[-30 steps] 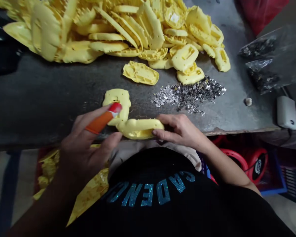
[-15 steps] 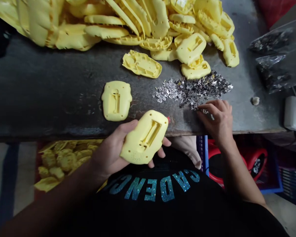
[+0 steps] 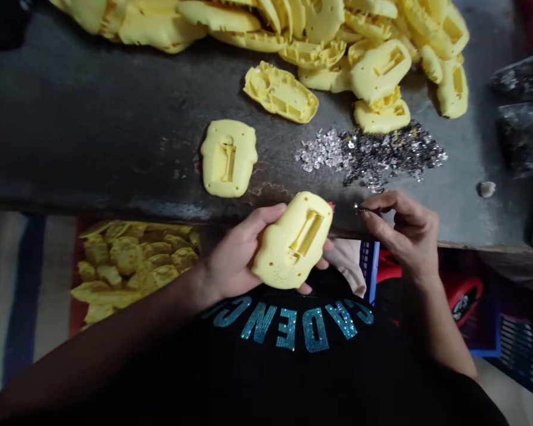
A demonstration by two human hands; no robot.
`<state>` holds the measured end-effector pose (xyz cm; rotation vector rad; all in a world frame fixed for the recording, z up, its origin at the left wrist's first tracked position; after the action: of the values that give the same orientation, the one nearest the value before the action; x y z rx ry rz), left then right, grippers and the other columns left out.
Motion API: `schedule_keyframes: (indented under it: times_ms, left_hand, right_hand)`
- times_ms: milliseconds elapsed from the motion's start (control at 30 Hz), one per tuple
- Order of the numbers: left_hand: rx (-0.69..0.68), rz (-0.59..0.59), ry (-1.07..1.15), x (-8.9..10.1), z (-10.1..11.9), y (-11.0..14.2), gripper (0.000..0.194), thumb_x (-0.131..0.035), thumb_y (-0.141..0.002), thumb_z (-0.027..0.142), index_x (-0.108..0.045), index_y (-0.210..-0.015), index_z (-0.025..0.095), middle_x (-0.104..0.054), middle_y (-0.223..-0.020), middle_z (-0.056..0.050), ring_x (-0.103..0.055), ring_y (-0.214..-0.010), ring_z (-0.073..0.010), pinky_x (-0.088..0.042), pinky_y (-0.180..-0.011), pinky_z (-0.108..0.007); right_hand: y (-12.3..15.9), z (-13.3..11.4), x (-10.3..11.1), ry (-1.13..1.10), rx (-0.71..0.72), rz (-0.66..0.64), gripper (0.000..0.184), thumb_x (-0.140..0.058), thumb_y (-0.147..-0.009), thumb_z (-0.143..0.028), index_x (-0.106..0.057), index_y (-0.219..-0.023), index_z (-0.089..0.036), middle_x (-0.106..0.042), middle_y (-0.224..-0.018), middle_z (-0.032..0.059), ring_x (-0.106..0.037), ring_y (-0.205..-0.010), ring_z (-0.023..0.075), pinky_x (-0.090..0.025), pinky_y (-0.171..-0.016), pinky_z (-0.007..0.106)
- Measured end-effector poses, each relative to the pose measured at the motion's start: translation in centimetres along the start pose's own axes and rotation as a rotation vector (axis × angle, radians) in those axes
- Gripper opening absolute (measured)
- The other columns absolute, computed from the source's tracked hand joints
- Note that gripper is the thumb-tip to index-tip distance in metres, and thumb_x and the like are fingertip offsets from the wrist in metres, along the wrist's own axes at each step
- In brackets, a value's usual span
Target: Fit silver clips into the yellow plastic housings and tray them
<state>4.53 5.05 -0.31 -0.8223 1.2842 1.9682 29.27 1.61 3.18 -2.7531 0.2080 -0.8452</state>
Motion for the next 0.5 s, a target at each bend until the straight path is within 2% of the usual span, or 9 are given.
schedule_keyframes:
  times_ms: [100,167,333,500]
  left_hand:
    - [0.017,-0.055,0.030,-0.4,-0.5,-0.2,0.076,-0.070,-0.104,0.065,-0.062,-0.165,0.021,-0.087,-0.125,-0.019,-0.086,-0.112,-0.0416,-0.075,-0.075,-0.053]
    - [0.017,-0.062,0.041,-0.4,-0.8,-0.2,0.078,-0.071,-0.104,0.063,-0.058,-0.169,0.022,-0.087,-0.123,-0.018,-0.086,-0.114,-0.0420,-0.075,-0.077,-0.053]
    - [0.015,-0.051,0.077,-0.1,-1.4,0.0,0.069,-0.074,-0.103,0.065,-0.068,-0.156,0.020,-0.089,-0.114,-0.017,-0.088,-0.107,-0.0385,-0.074,-0.082,-0.048]
    - [-0.010,-0.156,0.034,-0.6,-1.3,0.0,0.073,-0.063,-0.107,0.072,-0.067,-0.156,0.018,-0.089,-0.120,-0.019,-0.088,-0.109,-0.0393,-0.071,-0.084,-0.046]
  right_hand:
    - [-0.3,-2.3,-1.2,-0.157,0.104,-0.021,0.015,-0.084,-0.100,-0.018,-0.082,-0.107,-0.031,-0.084,-0.097,-0.0002,-0.077,-0.089,0.0239,-0.059,-0.083,0.045]
    - [-0.7,-3.6,-1.8,-0.163,0.174,-0.051,0.021,-0.084,-0.099,-0.014,-0.082,-0.109,-0.032,-0.085,-0.099,0.0002,-0.078,-0.091,0.0252,-0.060,-0.086,0.048]
    - [-1.6,-4.8,-2.7,-0.010,0.293,-0.139,0.024,-0.081,-0.102,-0.017,-0.079,-0.118,-0.035,-0.086,-0.108,0.0009,-0.081,-0.097,0.0267,-0.064,-0.089,0.051]
    - [-1.5,-5.0,-2.6,0.143,0.381,-0.167,0.024,-0.080,-0.105,-0.024,-0.079,-0.125,-0.037,-0.087,-0.111,0.0027,-0.082,-0.098,0.0286,-0.066,-0.091,0.053]
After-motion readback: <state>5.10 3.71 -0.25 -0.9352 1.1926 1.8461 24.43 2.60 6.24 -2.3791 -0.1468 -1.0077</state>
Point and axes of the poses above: each hand's wrist, its own y-axis away from the middle knuckle, its own x-axis out of the back of the hand, z = x × y, the point moved 5 cm from there along -y, towards the middle knuckle
